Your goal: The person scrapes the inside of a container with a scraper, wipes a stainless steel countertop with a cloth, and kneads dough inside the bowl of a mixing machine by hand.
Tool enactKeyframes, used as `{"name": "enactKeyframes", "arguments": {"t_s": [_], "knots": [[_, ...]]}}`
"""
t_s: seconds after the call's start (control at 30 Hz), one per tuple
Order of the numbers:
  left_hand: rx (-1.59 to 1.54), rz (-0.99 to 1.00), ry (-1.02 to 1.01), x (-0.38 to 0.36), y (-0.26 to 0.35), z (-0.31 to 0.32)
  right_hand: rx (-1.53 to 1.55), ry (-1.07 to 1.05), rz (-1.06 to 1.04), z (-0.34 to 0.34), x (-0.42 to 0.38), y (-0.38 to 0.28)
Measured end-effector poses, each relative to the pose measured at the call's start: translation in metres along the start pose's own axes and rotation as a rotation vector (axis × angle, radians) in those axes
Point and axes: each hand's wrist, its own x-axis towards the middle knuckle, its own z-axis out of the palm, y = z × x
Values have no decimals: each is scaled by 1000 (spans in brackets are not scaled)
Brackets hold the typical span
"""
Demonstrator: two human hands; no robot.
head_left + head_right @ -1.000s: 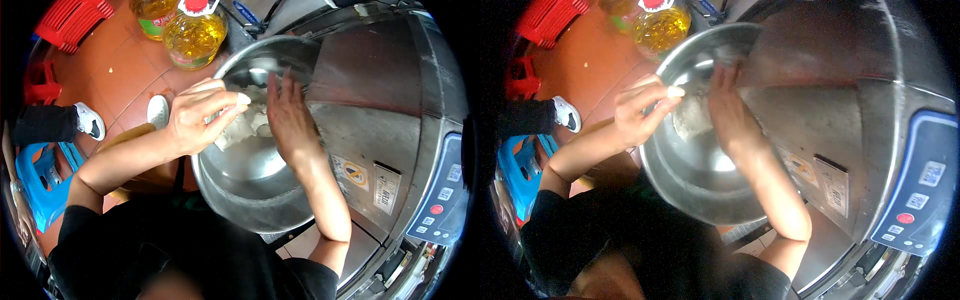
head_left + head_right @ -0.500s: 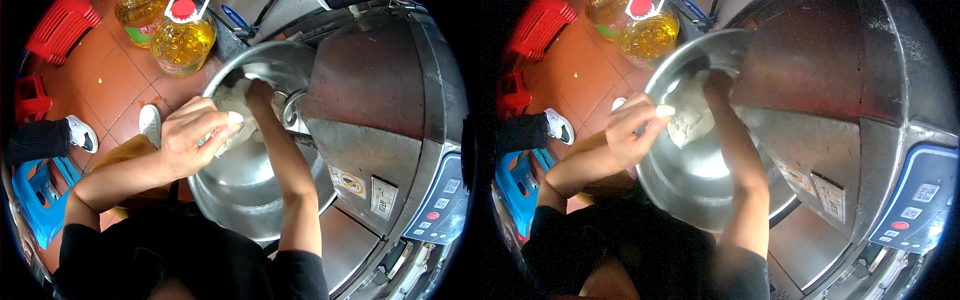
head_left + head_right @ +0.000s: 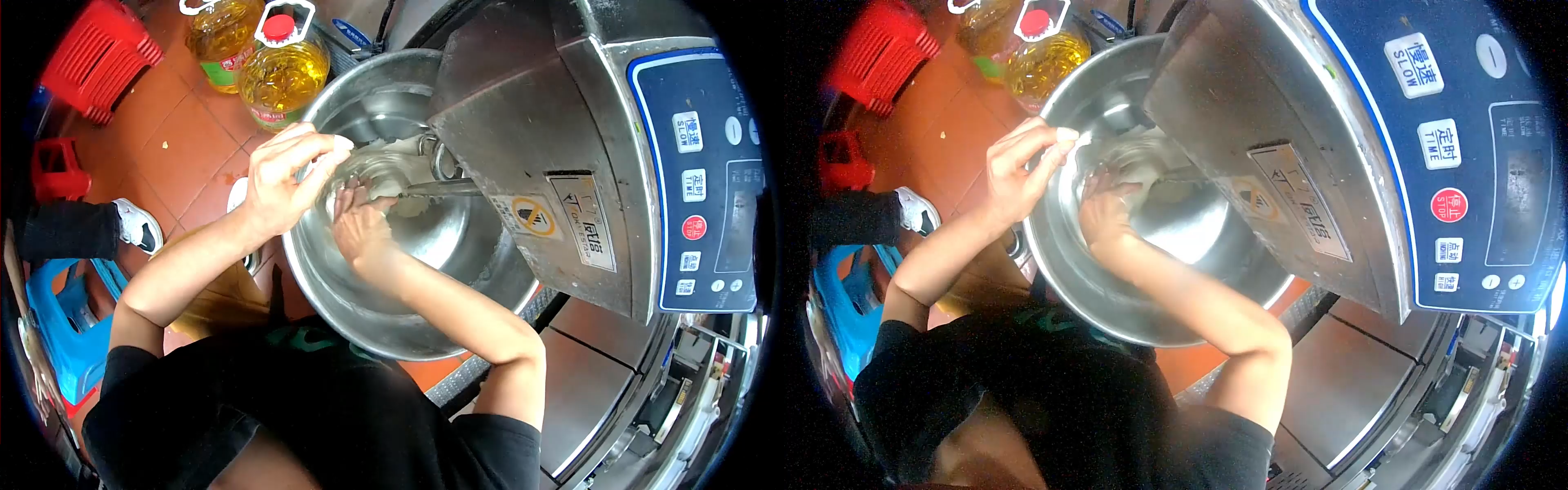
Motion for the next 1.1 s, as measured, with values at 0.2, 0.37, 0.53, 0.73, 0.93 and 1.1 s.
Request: {"name": "enactKeyframes", "arguments": {"t_s": [0.2, 0.37, 0.53, 0.73, 0.93, 1.1], "knots": [[-69, -84, 4, 1, -1, 0, -43, 274, -183, -32, -44, 47], [-57, -64, -7, 3, -3, -1, 87, 354, -82, -58, -89, 81], [-72, -23, -9, 3, -7, 0, 441, -373, 115, 139, -77, 124], [-153, 75, 62, 2, -10, 1, 71, 744, 62, 299, 19, 166], [-173, 126, 103, 2, -19, 6, 578, 789, 318, 270, 102, 119], [-181, 133, 141, 1, -18, 10, 627, 803, 364, 252, 151, 91]]}}
